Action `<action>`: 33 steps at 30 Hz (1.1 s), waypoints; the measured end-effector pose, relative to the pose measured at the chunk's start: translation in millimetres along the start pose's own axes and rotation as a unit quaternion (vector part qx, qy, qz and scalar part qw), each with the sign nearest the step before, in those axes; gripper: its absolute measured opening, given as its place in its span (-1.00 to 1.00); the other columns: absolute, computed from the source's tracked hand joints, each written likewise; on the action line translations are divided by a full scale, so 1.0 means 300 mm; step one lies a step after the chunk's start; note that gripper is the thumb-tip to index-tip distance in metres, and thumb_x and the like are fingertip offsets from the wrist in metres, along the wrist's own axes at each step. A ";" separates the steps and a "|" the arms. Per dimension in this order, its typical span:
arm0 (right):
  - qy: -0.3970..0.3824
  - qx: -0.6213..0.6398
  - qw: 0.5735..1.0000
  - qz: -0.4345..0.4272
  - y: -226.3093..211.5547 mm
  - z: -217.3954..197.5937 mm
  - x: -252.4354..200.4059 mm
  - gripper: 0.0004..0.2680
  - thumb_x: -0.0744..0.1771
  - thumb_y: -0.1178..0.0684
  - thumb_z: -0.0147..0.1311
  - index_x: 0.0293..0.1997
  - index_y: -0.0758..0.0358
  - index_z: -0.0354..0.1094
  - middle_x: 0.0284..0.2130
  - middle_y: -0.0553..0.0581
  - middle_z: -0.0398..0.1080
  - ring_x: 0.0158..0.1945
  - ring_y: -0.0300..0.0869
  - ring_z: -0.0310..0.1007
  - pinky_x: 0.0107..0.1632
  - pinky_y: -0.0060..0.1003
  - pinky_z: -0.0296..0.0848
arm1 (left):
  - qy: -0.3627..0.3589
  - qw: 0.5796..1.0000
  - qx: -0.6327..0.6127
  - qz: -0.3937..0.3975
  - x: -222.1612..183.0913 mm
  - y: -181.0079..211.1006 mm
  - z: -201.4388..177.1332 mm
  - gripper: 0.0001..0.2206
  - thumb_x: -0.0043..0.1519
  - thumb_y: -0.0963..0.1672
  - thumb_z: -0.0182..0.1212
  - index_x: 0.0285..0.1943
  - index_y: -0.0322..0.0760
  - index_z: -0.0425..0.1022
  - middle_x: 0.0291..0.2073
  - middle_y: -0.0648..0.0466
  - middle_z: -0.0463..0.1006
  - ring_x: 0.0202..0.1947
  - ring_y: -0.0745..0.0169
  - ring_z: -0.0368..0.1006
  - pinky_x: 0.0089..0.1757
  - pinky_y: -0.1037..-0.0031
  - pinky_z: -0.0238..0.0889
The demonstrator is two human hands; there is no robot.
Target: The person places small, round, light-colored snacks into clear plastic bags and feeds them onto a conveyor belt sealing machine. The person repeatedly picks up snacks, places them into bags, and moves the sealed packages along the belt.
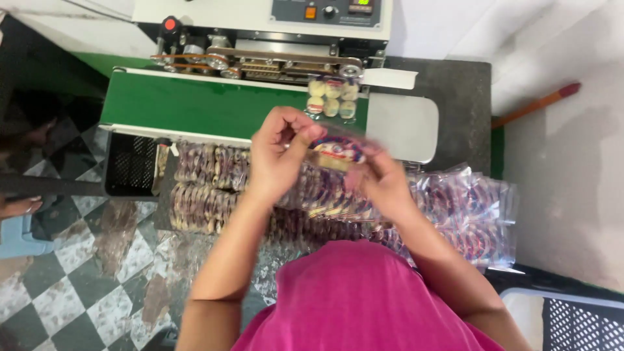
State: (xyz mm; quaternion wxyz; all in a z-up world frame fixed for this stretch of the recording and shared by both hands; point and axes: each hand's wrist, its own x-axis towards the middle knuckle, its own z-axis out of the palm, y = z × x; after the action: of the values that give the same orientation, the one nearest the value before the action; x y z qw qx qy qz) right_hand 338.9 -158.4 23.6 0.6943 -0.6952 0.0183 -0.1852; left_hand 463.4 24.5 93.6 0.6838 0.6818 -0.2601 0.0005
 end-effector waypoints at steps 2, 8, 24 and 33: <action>0.130 0.090 0.986 0.053 0.046 -0.013 0.072 -0.85 0.35 0.30 0.08 0.01 0.34 0.34 -0.11 0.21 0.30 -0.23 -0.13 0.34 -0.09 -0.24 0.30 | 0.050 0.995 -0.081 -0.043 -0.018 0.002 0.101 -0.84 0.31 -0.17 0.41 0.00 -0.26 0.56 -0.42 0.10 0.60 -0.36 0.38 0.56 -0.26 0.57 0.50; 0.252 0.123 0.960 0.026 0.003 -0.099 0.146 -0.89 0.40 0.20 0.21 -0.22 0.20 0.33 -0.32 -0.01 0.38 -0.27 -0.37 0.35 -0.12 -0.51 0.36 | 0.113 0.944 -0.255 -0.174 -0.077 -0.207 0.253 -0.87 0.25 -0.18 0.47 -0.16 -0.32 0.60 -0.49 0.11 0.55 -0.45 0.40 0.57 -0.39 0.57 0.52; 0.096 -0.225 0.959 -0.147 0.045 -0.306 0.174 -0.78 0.30 0.29 0.36 0.04 0.29 0.62 -0.25 0.16 0.41 0.01 0.02 0.47 0.17 -0.05 0.44 | -0.025 0.980 0.159 0.119 0.041 -0.230 0.231 -0.73 0.33 -0.23 0.34 0.20 -0.18 0.65 -0.21 0.04 0.60 -0.10 -0.03 0.54 0.03 0.25 0.40; 0.246 -0.247 0.933 -0.090 0.204 -0.366 0.282 -0.91 0.32 0.29 0.31 -0.32 0.27 0.50 -0.30 0.18 0.34 -0.16 0.08 0.47 0.01 -0.06 0.46 | 0.010 0.991 -0.003 -0.134 0.172 -0.399 0.375 -0.94 0.23 -0.18 0.45 -0.22 -0.20 0.64 -0.39 0.06 0.53 -0.28 0.26 0.53 -0.11 0.40 0.46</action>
State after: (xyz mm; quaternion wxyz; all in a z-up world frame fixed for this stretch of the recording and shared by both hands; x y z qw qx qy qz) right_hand 400.7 -289.9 -20.0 0.4546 -0.7763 0.1709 -0.4019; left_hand 510.7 -107.2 -6.8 0.6826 0.7082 -0.1593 -0.0848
